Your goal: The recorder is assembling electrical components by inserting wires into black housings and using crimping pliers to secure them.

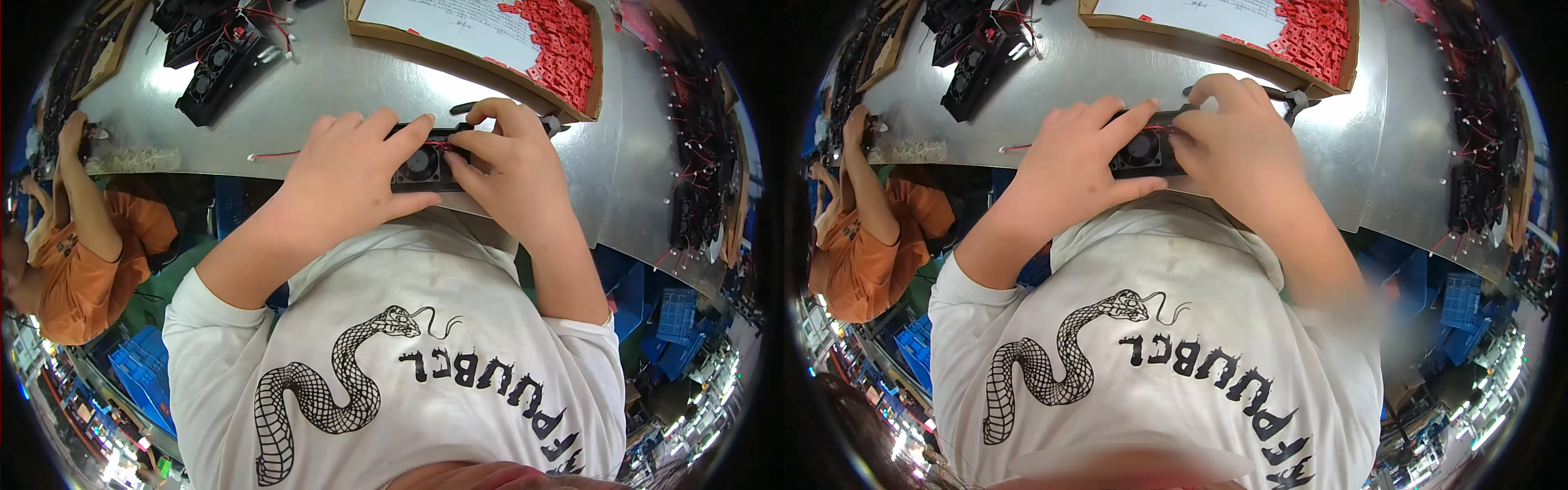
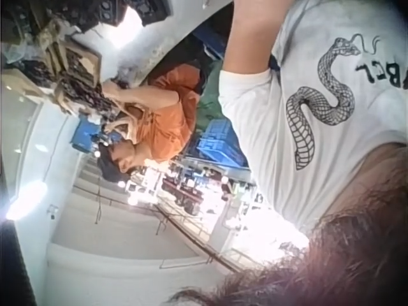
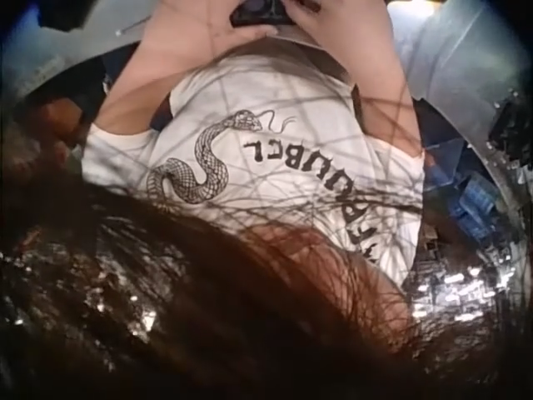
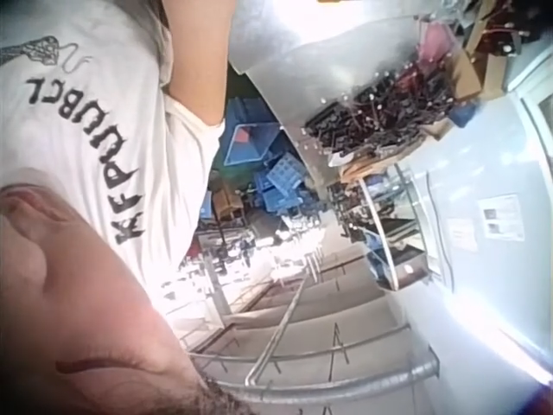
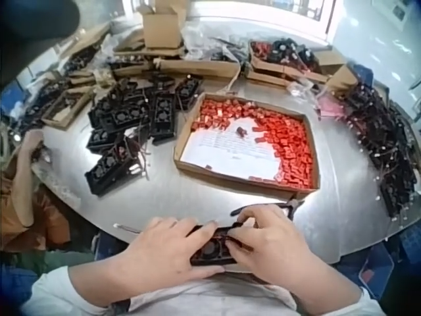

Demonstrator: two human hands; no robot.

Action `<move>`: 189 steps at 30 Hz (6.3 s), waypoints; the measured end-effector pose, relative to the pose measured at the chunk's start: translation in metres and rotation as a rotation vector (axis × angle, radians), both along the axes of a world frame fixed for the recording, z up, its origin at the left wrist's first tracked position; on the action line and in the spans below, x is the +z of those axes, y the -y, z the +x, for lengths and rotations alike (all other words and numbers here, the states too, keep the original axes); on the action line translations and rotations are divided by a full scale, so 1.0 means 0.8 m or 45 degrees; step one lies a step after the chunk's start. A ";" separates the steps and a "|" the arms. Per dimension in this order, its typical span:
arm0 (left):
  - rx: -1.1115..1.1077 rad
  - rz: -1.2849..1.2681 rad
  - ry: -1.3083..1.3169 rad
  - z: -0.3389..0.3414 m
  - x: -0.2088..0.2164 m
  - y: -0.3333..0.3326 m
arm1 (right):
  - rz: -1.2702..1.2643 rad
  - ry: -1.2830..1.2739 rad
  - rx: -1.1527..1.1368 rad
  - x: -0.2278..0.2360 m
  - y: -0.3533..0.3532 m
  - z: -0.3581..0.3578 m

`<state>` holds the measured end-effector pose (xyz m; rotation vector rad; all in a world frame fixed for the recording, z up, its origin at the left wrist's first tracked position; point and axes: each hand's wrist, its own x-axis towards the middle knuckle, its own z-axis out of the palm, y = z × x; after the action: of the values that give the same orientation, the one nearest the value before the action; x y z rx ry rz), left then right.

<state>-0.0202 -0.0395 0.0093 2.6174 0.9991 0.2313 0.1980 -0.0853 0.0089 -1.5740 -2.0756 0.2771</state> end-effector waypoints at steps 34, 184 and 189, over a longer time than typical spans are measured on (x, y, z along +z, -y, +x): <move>-0.054 0.061 0.097 0.026 -0.017 -0.005 | -0.074 -0.313 0.222 0.011 -0.033 0.064; -0.145 -0.023 0.049 0.054 -0.010 -0.002 | -0.395 -1.611 0.617 0.035 -0.034 0.056; -0.126 -0.018 0.044 0.048 -0.001 0.001 | -0.377 -1.616 0.913 0.053 -0.037 0.056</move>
<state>0.0181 -0.0405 0.0083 2.6325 0.8538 0.2434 0.2431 -0.0554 0.0512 -0.3671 -1.4138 1.4335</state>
